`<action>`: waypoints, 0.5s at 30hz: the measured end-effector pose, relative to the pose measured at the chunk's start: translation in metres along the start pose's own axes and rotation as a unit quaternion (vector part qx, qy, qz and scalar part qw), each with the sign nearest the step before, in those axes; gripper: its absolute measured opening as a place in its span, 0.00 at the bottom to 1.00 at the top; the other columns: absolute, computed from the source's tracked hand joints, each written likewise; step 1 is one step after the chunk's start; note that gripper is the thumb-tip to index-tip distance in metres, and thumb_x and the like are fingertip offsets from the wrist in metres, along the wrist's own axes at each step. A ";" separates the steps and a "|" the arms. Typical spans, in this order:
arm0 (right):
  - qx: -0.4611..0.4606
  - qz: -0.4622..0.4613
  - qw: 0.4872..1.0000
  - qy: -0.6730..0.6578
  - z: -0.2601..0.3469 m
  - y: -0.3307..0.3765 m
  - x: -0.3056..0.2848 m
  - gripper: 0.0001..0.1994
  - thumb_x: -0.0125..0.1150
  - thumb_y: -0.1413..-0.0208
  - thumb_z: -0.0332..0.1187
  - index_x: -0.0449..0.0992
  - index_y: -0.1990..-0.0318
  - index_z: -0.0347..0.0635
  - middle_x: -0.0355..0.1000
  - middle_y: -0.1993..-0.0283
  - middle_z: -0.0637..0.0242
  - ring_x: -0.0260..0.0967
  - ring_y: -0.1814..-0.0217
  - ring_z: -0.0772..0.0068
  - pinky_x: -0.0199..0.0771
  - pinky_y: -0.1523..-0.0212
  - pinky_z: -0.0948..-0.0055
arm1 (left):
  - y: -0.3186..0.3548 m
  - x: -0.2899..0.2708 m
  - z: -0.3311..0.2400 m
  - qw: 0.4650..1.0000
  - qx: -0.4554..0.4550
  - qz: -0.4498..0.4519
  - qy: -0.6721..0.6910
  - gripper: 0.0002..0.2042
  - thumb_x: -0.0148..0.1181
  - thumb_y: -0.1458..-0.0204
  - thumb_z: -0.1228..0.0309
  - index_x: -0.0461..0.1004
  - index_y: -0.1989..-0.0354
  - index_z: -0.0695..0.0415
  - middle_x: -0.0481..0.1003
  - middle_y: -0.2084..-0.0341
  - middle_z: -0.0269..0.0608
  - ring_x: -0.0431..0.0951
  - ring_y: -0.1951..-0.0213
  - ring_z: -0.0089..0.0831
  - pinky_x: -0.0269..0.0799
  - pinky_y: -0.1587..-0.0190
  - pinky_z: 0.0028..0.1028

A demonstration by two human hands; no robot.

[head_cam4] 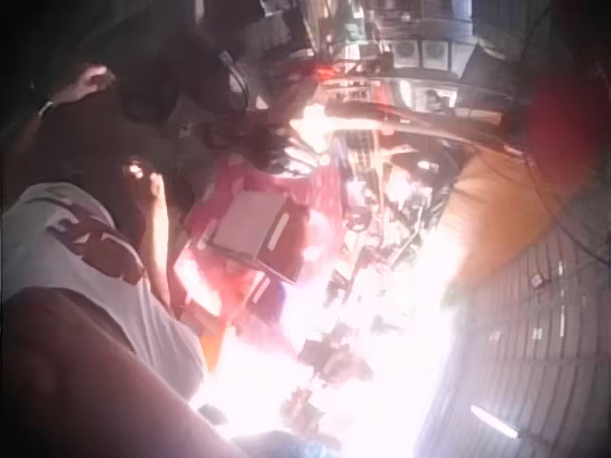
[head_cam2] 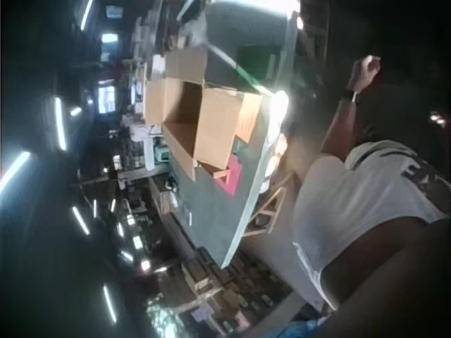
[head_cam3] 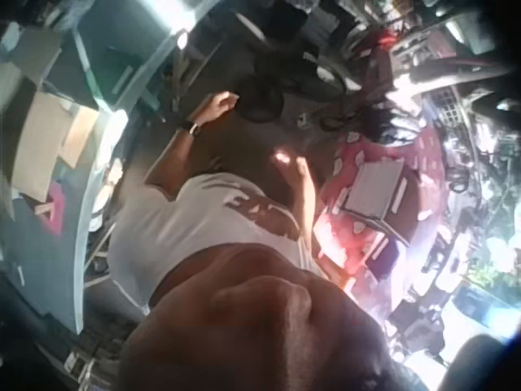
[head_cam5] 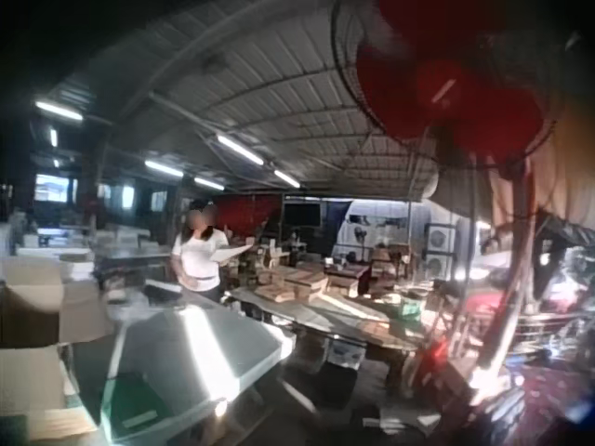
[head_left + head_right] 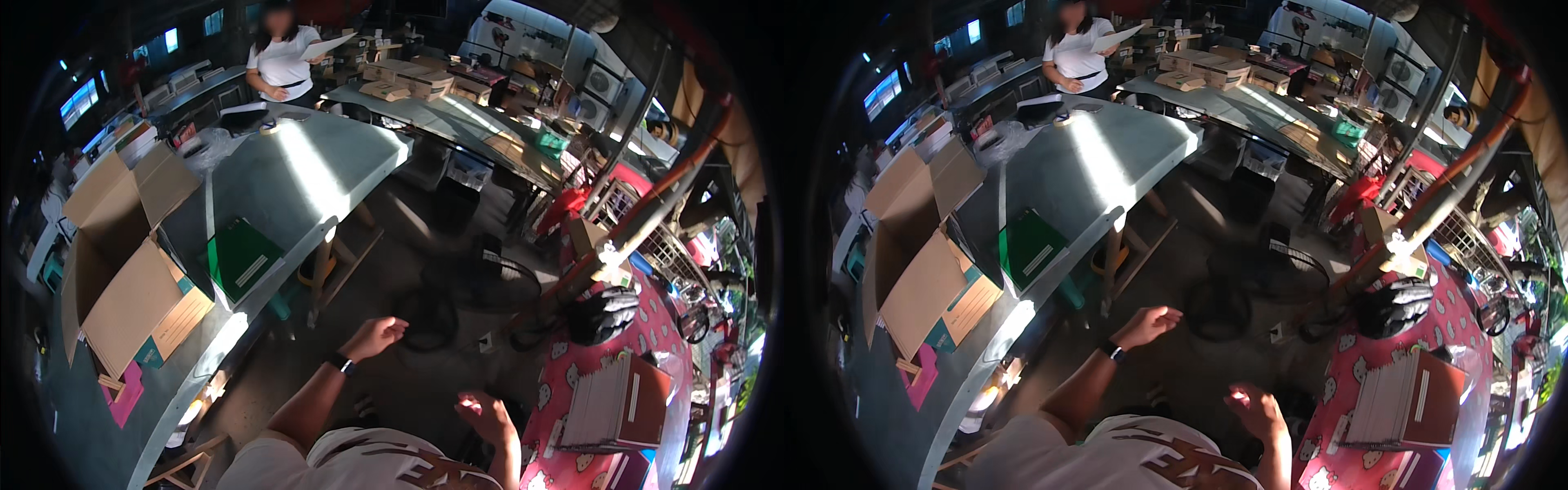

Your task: The person organizes colored notebooks on a table by moving them from a stack to different locations on the workspace, using a ruler and a cutting tool to prepare them.

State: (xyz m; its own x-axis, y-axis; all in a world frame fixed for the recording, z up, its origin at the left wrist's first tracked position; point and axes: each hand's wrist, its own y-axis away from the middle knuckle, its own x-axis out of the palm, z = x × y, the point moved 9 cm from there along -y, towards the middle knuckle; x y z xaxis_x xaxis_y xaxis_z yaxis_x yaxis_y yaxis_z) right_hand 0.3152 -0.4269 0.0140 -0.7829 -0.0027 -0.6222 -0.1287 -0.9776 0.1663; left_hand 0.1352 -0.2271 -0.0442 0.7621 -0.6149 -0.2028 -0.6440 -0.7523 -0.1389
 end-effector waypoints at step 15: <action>-0.102 0.114 0.862 -0.483 0.318 -0.585 0.054 0.36 0.55 0.50 0.55 0.55 0.42 0.36 0.63 0.48 0.53 0.66 0.59 0.67 0.71 0.64 0.69 | 0.198 -0.243 0.072 0.794 -0.073 -0.595 0.102 0.13 0.56 0.49 0.71 0.70 0.55 0.59 0.73 0.66 0.38 0.73 0.64 0.28 0.68 0.57 0.24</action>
State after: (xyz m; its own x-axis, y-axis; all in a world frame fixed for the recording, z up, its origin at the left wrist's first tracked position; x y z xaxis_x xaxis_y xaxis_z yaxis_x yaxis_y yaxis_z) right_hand 0.1551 0.2121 0.1266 -0.9276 -0.1199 0.3537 0.1288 -0.9917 0.0015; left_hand -0.1821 -0.2092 -0.0923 0.8290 0.5386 0.1505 0.5445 -0.8388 0.0024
